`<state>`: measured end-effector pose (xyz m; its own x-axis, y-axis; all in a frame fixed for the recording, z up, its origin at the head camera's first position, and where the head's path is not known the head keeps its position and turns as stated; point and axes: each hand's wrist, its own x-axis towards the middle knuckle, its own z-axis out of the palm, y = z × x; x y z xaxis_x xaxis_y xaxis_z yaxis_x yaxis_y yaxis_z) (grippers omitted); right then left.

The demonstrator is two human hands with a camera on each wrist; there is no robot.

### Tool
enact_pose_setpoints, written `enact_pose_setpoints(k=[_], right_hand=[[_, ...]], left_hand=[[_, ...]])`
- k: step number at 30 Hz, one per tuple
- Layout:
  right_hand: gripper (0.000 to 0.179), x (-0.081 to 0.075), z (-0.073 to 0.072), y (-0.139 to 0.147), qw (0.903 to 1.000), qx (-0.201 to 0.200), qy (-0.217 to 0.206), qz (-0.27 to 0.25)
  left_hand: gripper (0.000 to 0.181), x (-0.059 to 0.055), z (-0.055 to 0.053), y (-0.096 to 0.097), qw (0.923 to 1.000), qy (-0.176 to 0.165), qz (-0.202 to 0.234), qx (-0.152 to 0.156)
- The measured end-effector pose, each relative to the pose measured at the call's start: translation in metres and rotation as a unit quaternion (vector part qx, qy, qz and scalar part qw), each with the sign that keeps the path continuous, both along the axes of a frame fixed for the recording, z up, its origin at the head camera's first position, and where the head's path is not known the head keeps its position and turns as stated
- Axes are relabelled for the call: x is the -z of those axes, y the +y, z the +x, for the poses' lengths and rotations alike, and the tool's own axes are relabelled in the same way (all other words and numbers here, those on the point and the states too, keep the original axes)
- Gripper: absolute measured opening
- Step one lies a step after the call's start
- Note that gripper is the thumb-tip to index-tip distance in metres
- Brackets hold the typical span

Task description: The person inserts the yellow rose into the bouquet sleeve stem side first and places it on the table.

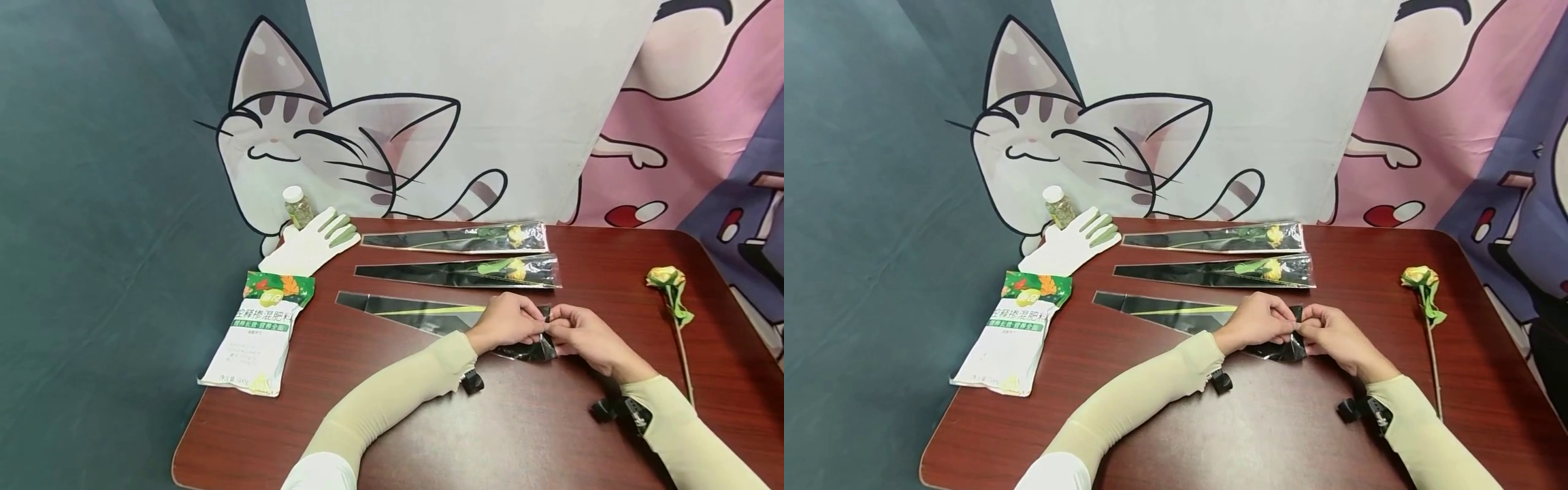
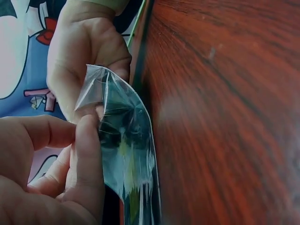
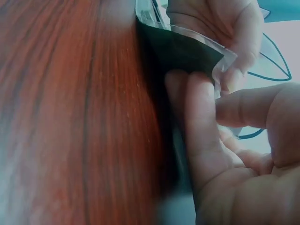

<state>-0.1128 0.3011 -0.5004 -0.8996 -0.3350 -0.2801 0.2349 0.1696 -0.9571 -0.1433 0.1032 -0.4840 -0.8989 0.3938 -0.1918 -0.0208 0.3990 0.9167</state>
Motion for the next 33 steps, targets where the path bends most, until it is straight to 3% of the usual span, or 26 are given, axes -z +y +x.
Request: enact_pose_setpoints(k=[5, 9, 13, 20, 28, 33], right_hand=[[0.013, 0.0, -0.003, -0.002, 0.9998, 0.003, -0.009, 0.015], [0.02, 0.002, -0.006, -0.002, 0.9965, 0.021, -0.002, 0.081], [0.025, 0.003, -0.009, 0.0, 0.9894, 0.021, 0.01, 0.143], [0.023, 0.002, -0.012, 0.002, 0.9756, 0.019, 0.049, 0.213], [0.024, 0.002, -0.017, 0.009, 0.974, 0.029, 0.05, 0.219], [0.026, 0.0, -0.018, 0.01, 0.9772, 0.032, 0.051, 0.204]], left_hand=[[0.018, 0.005, -0.001, 0.001, 0.9996, 0.013, -0.026, -0.005], [0.02, 0.01, -0.004, -0.001, 0.999, 0.003, -0.041, -0.018], [0.016, 0.014, -0.008, -0.002, 0.999, -0.034, 0.014, -0.027], [0.015, 0.018, -0.009, -0.001, 0.989, -0.084, 0.107, -0.057], [0.019, 0.022, -0.015, -0.004, 0.9851, -0.072, 0.135, -0.078], [0.012, 0.024, -0.017, -0.006, 0.9815, -0.092, 0.153, -0.069]])
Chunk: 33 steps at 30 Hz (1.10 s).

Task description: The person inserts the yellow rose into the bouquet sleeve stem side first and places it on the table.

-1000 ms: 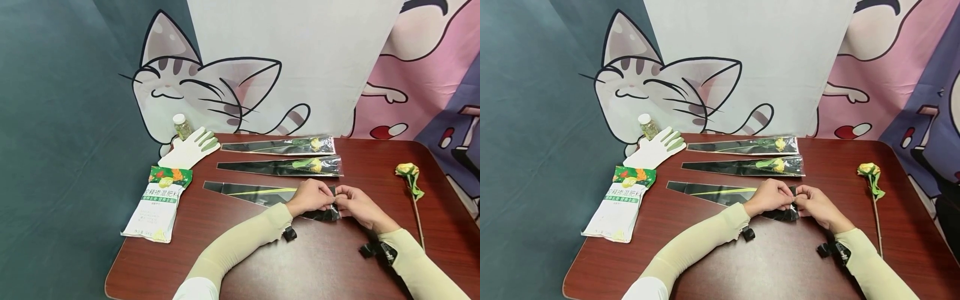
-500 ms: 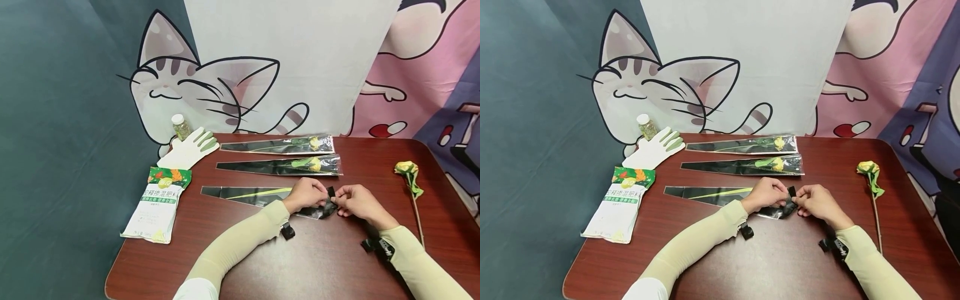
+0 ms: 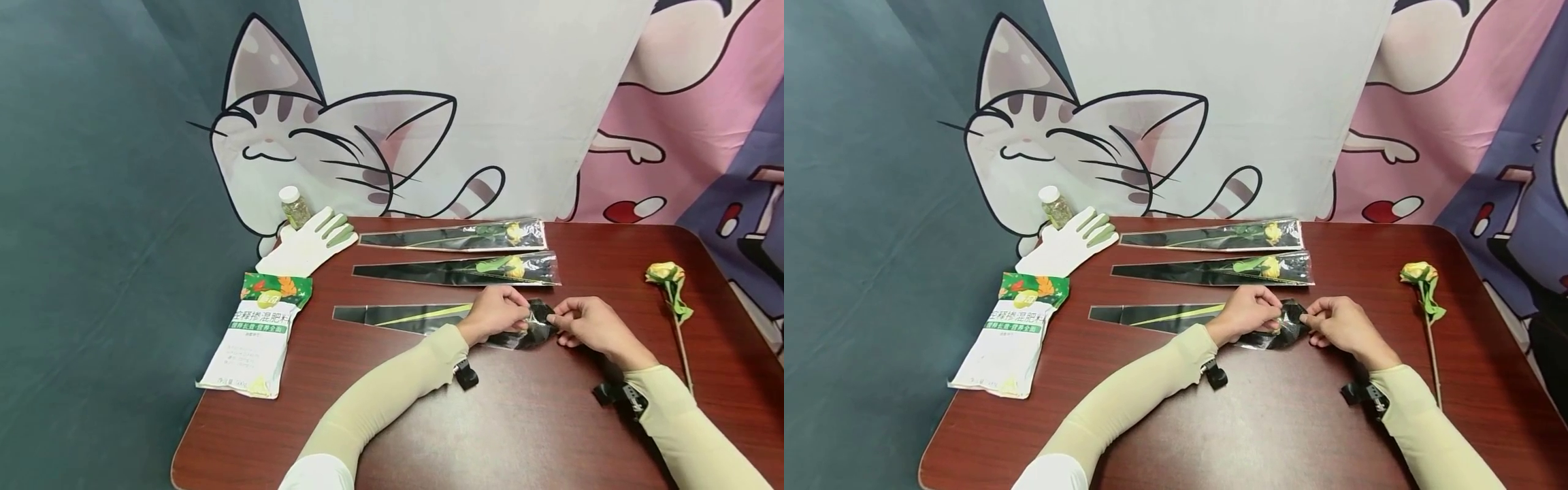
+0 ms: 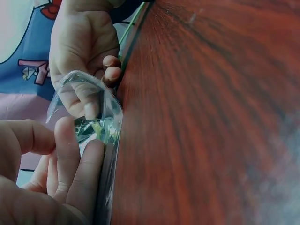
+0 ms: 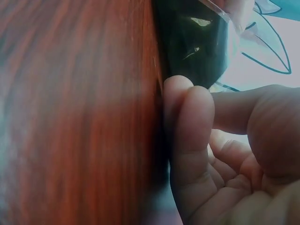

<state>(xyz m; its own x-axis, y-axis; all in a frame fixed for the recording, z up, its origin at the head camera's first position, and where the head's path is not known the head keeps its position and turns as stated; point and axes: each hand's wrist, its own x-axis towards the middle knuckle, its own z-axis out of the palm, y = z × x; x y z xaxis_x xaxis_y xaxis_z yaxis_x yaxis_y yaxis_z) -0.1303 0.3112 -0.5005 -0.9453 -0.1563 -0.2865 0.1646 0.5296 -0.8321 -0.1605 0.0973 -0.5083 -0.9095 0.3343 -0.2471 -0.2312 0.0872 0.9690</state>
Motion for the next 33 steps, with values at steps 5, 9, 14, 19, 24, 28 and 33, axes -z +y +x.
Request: enact_pose_setpoints(k=[5, 9, 14, 19, 24, 28, 33], right_hand=[[0.031, -0.004, 0.001, 0.001, 1.0, 0.004, 0.004, -0.007], [0.035, -0.007, 0.003, 0.004, 0.9998, 0.003, 0.019, 0.001], [0.038, -0.013, 0.01, 0.013, 0.9993, 0.007, 0.033, 0.014], [0.039, -0.016, 0.019, 0.032, 0.9966, 0.013, 0.071, 0.041], [0.038, -0.017, 0.032, 0.058, 0.992, 0.029, 0.106, 0.062], [0.034, -0.017, 0.041, 0.077, 0.9896, 0.05, 0.12, 0.061], [0.016, -0.016, 0.052, 0.103, 0.9863, 0.08, 0.139, 0.038]], left_hand=[[0.005, 0.001, -0.001, -0.001, 0.9995, -0.013, 0.02, 0.02], [0.006, -0.001, -0.001, -0.002, 0.9992, -0.023, 0.027, 0.021], [0.003, -0.002, 0.0, -0.002, 0.9992, -0.029, 0.016, 0.023], [0.004, -0.002, -0.001, -0.003, 0.999, -0.035, 0.011, 0.025], [0.005, -0.002, -0.001, -0.002, 0.9985, -0.042, 0.011, 0.035], [0.007, -0.002, -0.001, -0.001, 0.9985, -0.041, 0.006, 0.037], [0.007, -0.003, -0.001, 0.0, 0.9987, -0.04, -0.002, 0.03]])
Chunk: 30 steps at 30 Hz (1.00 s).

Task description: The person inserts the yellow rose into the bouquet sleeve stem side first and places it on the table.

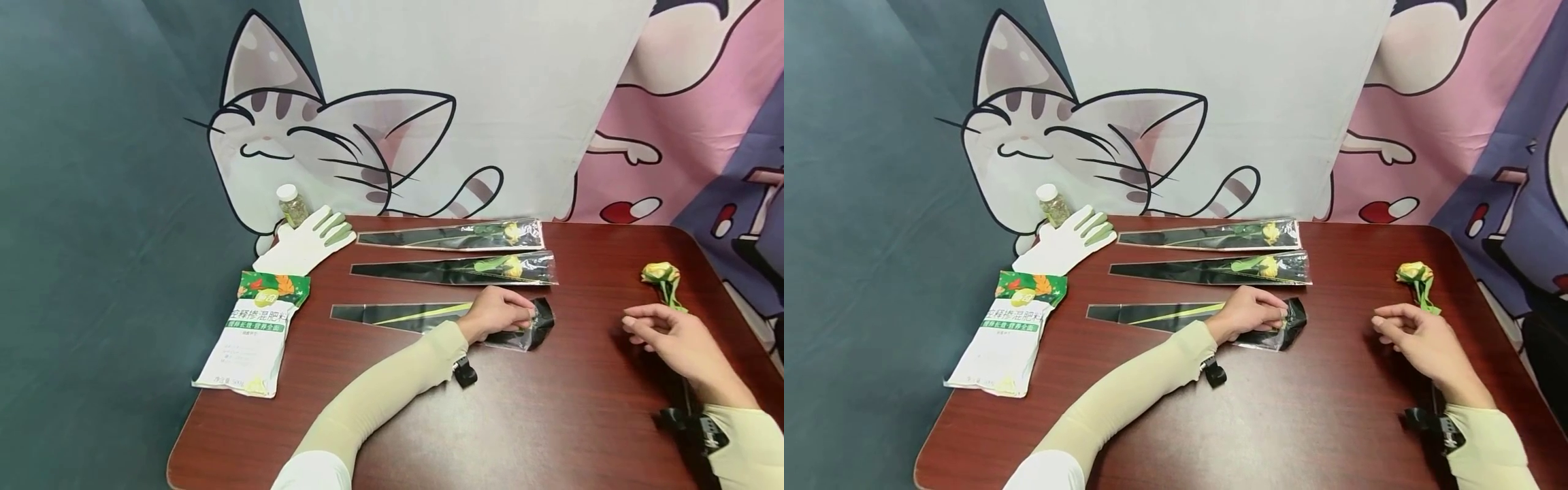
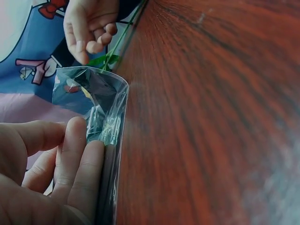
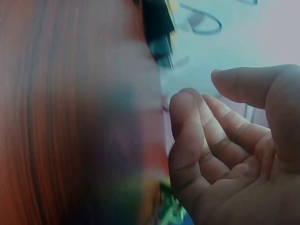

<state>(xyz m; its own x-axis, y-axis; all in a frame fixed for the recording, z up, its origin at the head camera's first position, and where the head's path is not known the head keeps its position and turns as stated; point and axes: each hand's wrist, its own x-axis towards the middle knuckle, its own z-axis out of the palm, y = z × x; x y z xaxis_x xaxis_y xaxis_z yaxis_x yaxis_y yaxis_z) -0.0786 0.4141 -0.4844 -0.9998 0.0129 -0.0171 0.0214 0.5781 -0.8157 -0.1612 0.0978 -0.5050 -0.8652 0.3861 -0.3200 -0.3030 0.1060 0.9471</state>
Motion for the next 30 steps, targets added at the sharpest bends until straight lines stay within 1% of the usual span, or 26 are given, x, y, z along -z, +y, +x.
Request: enact_pose_setpoints(k=[2, 5, 10, 15, 18, 21, 22, 23, 25, 28, 30], right_hand=[[0.01, 0.002, 0.004, 0.01, 0.9998, 0.021, 0.004, -0.006], [0.014, 0.005, 0.011, 0.023, 0.9986, 0.052, 0.005, -0.009], [0.02, 0.015, 0.021, 0.041, 0.9973, 0.072, 0.004, -0.012], [0.028, 0.025, 0.032, 0.052, 0.996, 0.086, -0.027, -0.001], [0.029, 0.028, 0.037, 0.055, 0.9936, 0.104, -0.043, -0.011], [0.018, 0.029, 0.039, 0.058, 0.9907, 0.124, -0.054, 0.007], [0.014, 0.03, 0.039, 0.059, 0.99, 0.127, -0.058, 0.02], [0.014, 0.031, 0.04, 0.059, 0.989, 0.129, -0.064, 0.036], [0.028, 0.032, 0.042, 0.061, 0.9859, 0.131, -0.083, 0.062], [0.046, 0.034, 0.045, 0.064, 0.9828, 0.126, -0.11, 0.077], [0.052, 0.034, 0.046, 0.065, 0.979, 0.122, -0.136, 0.09]], left_hand=[[0.007, 0.0, 0.0, 0.0, 1.0, -0.003, 0.0, 0.001], [0.008, 0.0, 0.0, -0.001, 1.0, -0.006, -0.001, 0.006], [0.008, 0.001, -0.001, -0.002, 1.0, -0.004, -0.006, 0.006], [0.008, 0.001, -0.001, -0.002, 0.9999, -0.006, -0.002, 0.011], [0.008, 0.002, -0.001, -0.002, 0.9999, -0.01, 0.0, 0.009], [0.008, 0.002, -0.001, -0.003, 0.9999, -0.01, 0.002, 0.009], [0.008, 0.002, -0.001, -0.003, 0.9999, -0.011, 0.004, 0.009], [0.008, 0.001, -0.002, -0.003, 0.9998, -0.013, 0.007, 0.01], [0.007, 0.001, -0.002, -0.003, 0.9998, -0.013, 0.007, 0.016], [0.007, 0.0, -0.003, -0.003, 0.9997, -0.013, 0.004, 0.023], [0.007, 0.0, -0.003, -0.003, 0.9996, -0.009, 0.0, 0.026]])
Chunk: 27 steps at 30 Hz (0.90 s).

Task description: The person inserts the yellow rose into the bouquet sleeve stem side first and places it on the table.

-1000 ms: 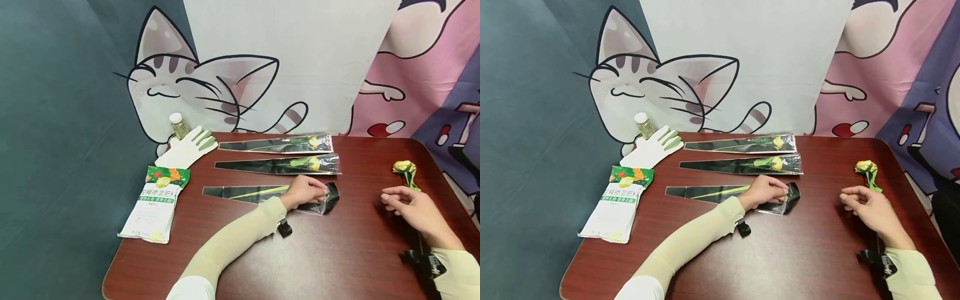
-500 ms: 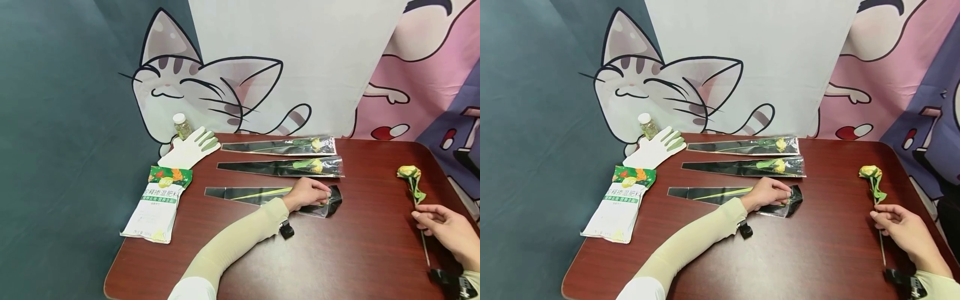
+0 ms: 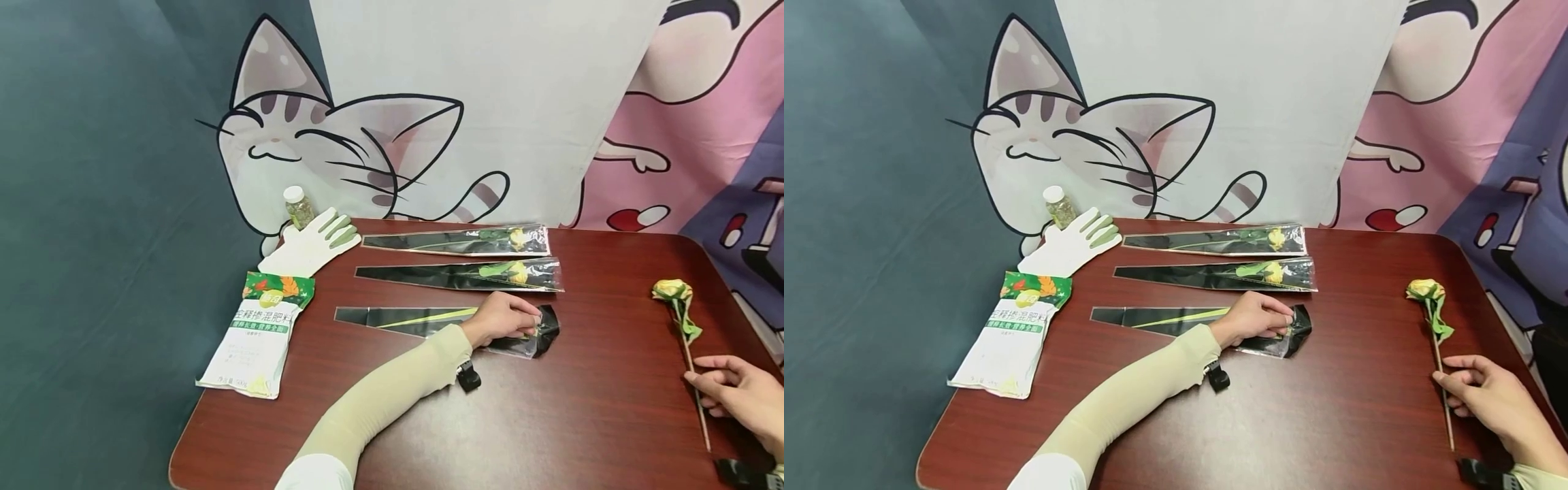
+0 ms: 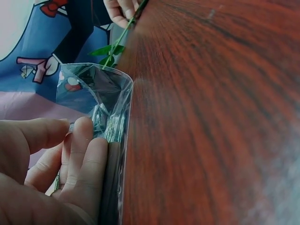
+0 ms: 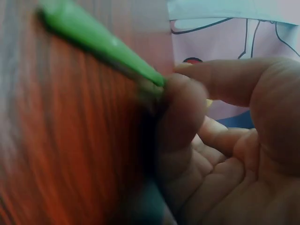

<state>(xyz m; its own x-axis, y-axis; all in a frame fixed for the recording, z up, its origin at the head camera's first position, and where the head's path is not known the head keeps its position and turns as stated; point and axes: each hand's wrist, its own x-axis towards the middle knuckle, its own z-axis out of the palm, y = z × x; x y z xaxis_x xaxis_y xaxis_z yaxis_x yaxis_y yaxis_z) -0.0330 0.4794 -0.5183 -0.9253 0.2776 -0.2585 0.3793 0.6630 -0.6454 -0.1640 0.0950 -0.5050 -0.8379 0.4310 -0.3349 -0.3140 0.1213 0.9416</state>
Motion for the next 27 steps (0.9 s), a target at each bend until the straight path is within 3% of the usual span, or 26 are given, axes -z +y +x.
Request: enact_pose_setpoints(k=[5, 8, 21, 27], right_hand=[[0.053, -0.003, -0.002, 0.0, 0.9977, -0.006, -0.064, 0.023], [0.048, -0.007, -0.004, 0.0, 0.9969, -0.007, -0.077, 0.015], [0.035, -0.02, -0.015, -0.018, 0.9973, -0.048, -0.03, -0.047], [0.011, -0.019, -0.028, -0.032, 0.9846, -0.081, 0.015, -0.154]], left_hand=[[0.007, 0.0, 0.001, 0.0, 1.0, 0.004, 0.001, -0.001], [0.007, 0.0, 0.001, 0.001, 1.0, 0.004, 0.004, 0.0], [0.009, 0.0, 0.001, 0.001, 1.0, 0.0, 0.006, 0.001], [0.009, 0.002, 0.001, 0.001, 1.0, 0.002, 0.008, -0.001]])
